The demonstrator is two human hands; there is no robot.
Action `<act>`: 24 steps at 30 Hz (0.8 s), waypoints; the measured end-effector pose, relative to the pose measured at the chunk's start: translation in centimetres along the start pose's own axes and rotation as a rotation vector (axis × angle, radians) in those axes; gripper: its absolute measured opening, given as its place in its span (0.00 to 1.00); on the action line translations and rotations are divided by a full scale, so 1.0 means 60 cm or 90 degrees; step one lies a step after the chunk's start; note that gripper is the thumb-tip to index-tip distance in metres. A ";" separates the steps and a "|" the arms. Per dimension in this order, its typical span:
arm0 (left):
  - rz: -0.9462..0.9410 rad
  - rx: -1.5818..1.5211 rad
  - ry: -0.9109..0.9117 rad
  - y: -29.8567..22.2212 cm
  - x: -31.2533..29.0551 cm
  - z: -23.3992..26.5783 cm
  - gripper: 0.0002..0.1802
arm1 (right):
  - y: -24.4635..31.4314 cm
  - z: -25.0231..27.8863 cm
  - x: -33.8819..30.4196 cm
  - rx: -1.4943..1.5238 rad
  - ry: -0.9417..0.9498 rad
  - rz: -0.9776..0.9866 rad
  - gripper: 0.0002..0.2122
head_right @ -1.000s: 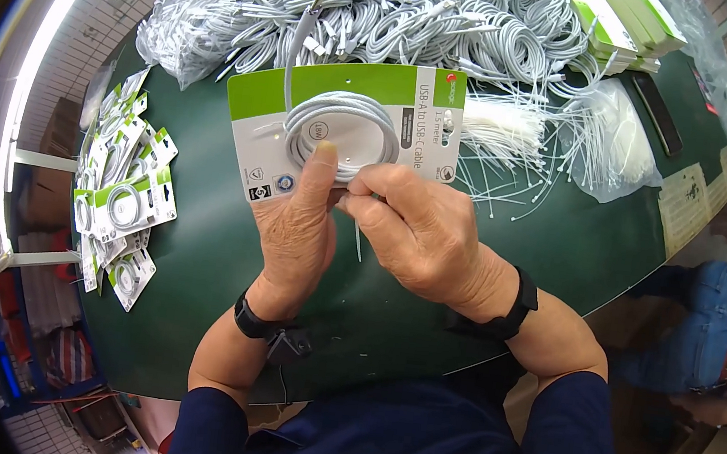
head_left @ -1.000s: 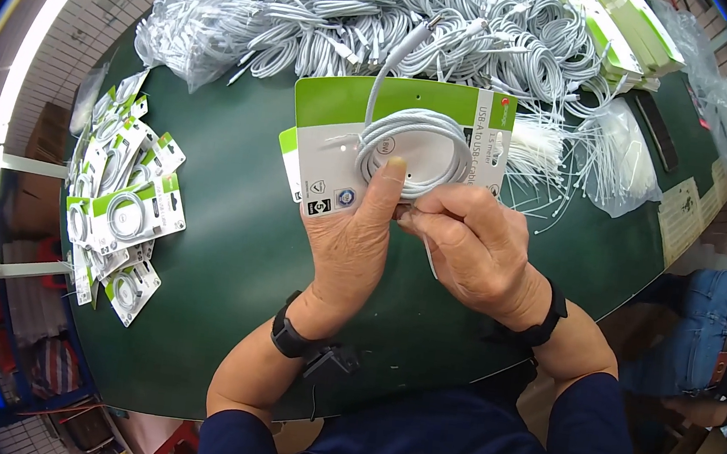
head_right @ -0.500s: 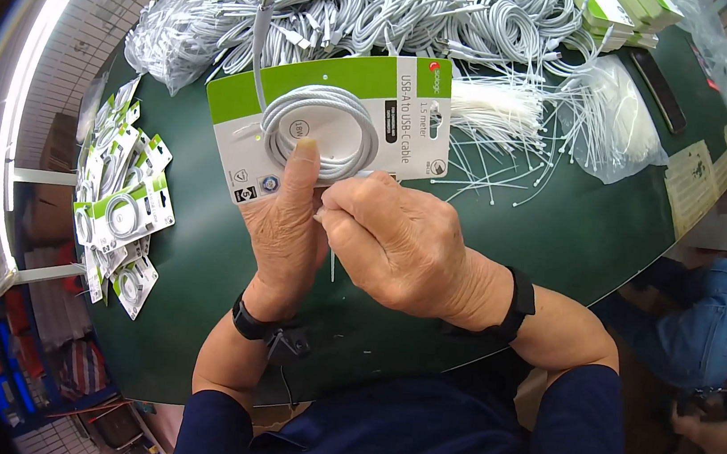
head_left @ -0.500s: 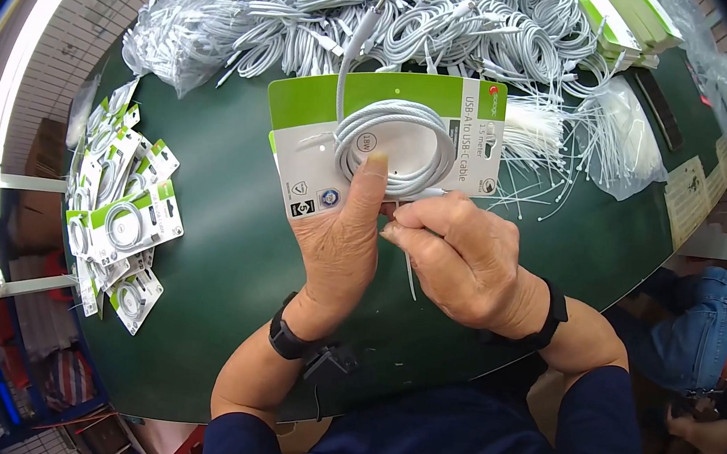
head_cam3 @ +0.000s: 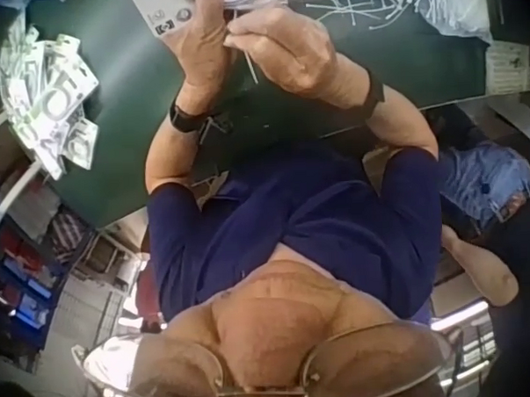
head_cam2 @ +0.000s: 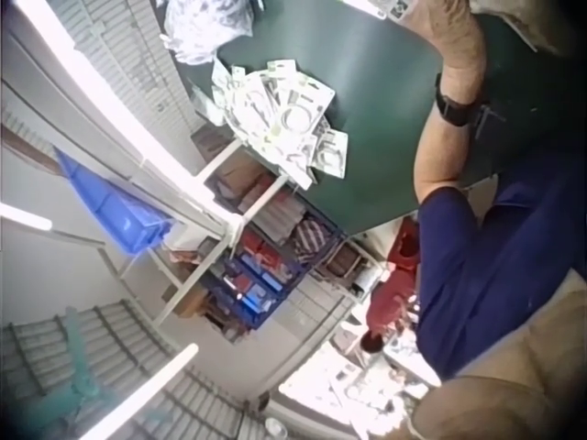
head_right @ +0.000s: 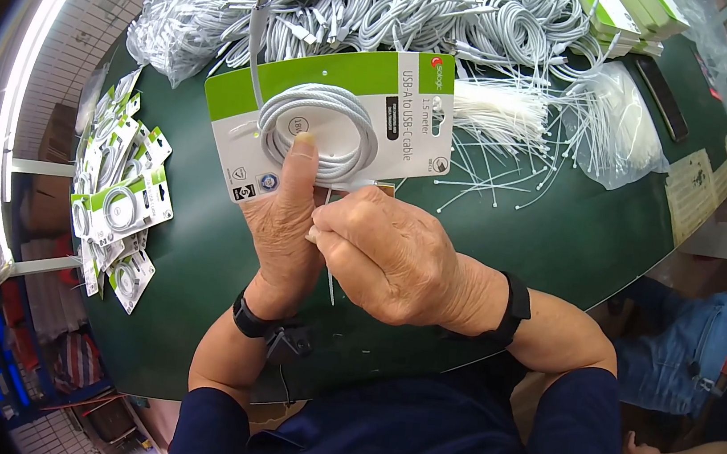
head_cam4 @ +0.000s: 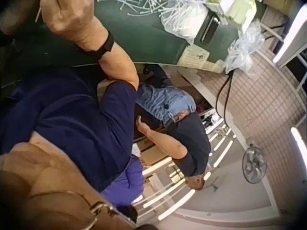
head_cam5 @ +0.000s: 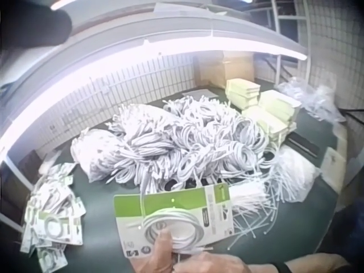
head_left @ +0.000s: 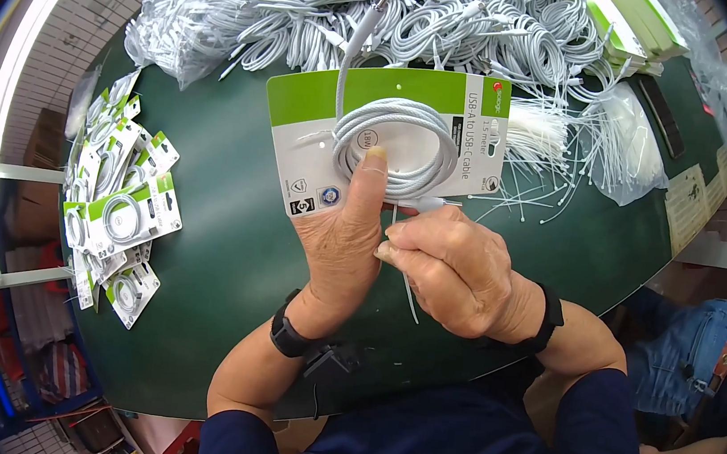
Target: The person packages a cable by placing it onto a card and threading a zip tie through the card and around the cable. They pull the zip tie tight by hand and set the packaged cable aside to repeat the process.
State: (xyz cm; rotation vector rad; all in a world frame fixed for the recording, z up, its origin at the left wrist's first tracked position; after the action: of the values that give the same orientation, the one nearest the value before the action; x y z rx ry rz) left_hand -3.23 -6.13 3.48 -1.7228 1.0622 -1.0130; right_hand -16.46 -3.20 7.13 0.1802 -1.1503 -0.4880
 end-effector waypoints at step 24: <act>0.010 -0.064 -0.070 0.009 -0.008 -0.005 0.14 | -0.049 0.009 0.008 0.048 0.017 -0.129 0.10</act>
State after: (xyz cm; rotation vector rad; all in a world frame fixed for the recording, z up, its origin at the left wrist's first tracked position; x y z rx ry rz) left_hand -3.77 -5.88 2.98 -1.8260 1.0705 -0.8575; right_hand -17.62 -5.93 6.63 0.3706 -1.1307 -0.6194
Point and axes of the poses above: each hand's wrist, its own x-axis towards the middle knuckle, its own z-axis out of the back of the hand, y = z × x, the point moved 5 cm from there along x, towards the middle knuckle, and after that the axes turned 6 degrees about -z, right-handed, at the moved point
